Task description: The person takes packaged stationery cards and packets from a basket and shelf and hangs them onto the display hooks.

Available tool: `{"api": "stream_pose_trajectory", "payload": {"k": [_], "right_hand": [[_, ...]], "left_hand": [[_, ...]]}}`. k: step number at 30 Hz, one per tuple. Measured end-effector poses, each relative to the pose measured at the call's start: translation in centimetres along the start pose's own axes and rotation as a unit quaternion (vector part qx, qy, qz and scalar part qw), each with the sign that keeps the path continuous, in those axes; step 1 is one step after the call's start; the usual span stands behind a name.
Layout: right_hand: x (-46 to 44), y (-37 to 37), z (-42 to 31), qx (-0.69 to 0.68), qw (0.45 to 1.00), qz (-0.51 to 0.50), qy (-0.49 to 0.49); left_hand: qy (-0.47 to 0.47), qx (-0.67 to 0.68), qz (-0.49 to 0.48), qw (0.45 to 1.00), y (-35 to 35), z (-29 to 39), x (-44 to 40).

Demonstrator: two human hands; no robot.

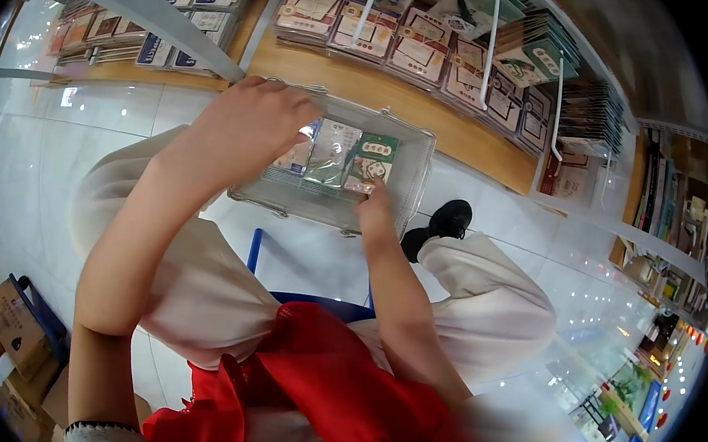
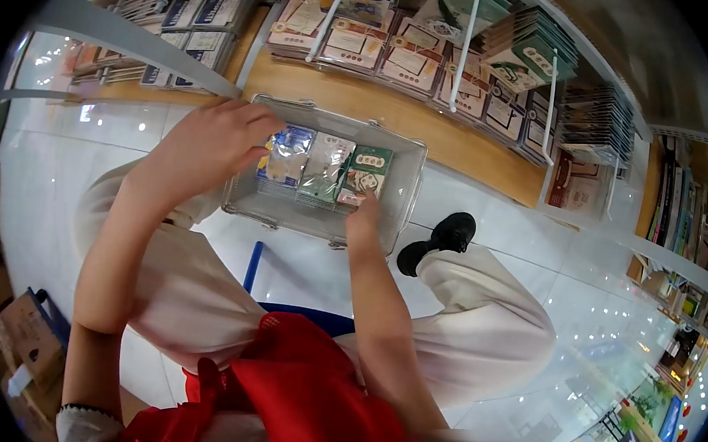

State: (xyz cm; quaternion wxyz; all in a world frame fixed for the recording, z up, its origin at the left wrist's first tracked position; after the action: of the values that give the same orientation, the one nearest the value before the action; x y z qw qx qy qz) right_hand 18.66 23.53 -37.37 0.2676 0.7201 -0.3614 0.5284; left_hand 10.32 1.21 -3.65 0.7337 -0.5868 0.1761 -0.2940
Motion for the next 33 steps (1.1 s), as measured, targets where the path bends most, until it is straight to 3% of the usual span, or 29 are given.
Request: {"api": "stream_pose_trajectory", "payload": {"k": [5,7,13,15,16,19,21,24,27,28,31,33], "right_hand": [[1.4,-0.2,-1.6,0.151,0.976,0.027,-0.155],[7.0,0.2,-3.3,0.203,0.955,0.028,-0.212],[20.1,-3.5,-7.7,0.276,0.943,-0.126,-0.133],[25.3,-4.2,-9.1,0.247,0.935,-0.221,-0.124],[27.2,-4.5,-9.6,0.232,0.928,-0.267,-0.118],[30.3,-4.7,-10.9,0.198,0.892,-0.365,-0.177],[30.9,-4.3,-11.2,0.182,0.865,-0.417,-0.214],[31.9,-3.7,-10.4,0.156,0.847,-0.471,-0.190],[32.3,-3.9,-9.6,0.172,0.831,-0.509,-0.143],[32.0,-3.7,-9.6,0.231,0.811,-0.506,-0.182],[31.0,-3.2,-10.2,0.414,0.742,-0.454,-0.269],[32.2,-2.6,-10.4,0.301,0.760,-0.445,-0.365]], "left_hand": [[-0.003,0.003,-0.010,1.000,0.6,-0.3,0.0],[0.003,0.008,-0.011,1.000,0.8,0.0,-0.1],[-0.029,0.021,-0.063,0.997,0.8,1.6,-0.9],[-0.053,0.024,-0.054,0.997,0.4,2.2,-1.0],[-0.075,0.139,-0.060,0.986,0.1,2.4,-1.1],[-0.101,0.456,-0.046,0.883,-0.3,3.1,-1.4],[-0.073,0.629,-0.005,0.774,-0.1,3.8,-1.9],[0.047,0.789,-0.002,0.613,-1.5,6.3,-1.8],[0.074,0.852,-0.055,0.515,-0.4,8.4,-2.0],[0.087,0.869,-0.077,0.480,0.5,8.7,-2.3],[-0.068,0.898,-0.067,0.430,2.1,8.5,-2.5],[-0.116,0.875,-0.046,0.468,1.2,9.1,-2.7]]}}
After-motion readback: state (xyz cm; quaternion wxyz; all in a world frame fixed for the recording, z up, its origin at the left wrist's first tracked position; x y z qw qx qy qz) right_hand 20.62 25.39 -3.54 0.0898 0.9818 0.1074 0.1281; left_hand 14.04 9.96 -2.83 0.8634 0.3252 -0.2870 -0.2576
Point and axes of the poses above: each hand's wrist, its own x-axis away from the middle knuckle, its own y-axis out of the palm, z = x × y, the point moved 2 cm from there along -x, towards the middle knuckle, and after that the axes turned 1 degree about -x, right-handed, at the moved point
